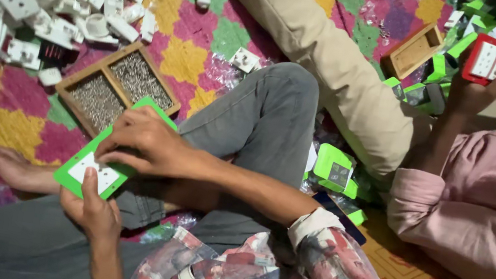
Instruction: The person sits cross-legged on a floor mat assembling electrical switch and socket plates. They fit white switch and socket modules into a green plastic faceplate, pick small screws from a wooden compartment box, and thread the screws by hand to secure the modules, working on one plate at a time on their lap.
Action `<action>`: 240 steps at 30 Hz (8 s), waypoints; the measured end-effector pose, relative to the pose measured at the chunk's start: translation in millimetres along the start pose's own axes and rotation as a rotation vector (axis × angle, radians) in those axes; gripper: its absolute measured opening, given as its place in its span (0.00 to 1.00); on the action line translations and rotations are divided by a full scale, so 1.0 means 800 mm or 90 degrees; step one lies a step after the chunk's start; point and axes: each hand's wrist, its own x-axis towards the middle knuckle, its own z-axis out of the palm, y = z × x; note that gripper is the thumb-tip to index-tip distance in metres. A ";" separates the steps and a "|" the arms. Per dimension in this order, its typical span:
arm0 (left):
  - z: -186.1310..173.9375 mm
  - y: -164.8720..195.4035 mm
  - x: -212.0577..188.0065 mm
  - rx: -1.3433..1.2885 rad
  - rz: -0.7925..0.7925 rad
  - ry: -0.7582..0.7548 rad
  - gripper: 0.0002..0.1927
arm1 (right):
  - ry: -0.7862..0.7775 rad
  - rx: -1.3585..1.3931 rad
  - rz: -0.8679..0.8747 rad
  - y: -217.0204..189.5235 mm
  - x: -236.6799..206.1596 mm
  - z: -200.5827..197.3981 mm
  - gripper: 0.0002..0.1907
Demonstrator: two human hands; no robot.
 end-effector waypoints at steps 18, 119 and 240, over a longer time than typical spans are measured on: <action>-0.007 -0.019 -0.015 0.126 0.046 -0.023 0.14 | 0.002 -0.005 -0.001 -0.009 -0.026 -0.004 0.07; -0.040 0.086 -0.013 0.332 0.278 -0.162 0.17 | -0.118 0.088 0.075 -0.045 0.015 0.078 0.06; -0.052 0.079 -0.007 -0.413 -0.167 -0.142 0.46 | -0.073 -0.178 0.150 0.026 0.019 0.134 0.05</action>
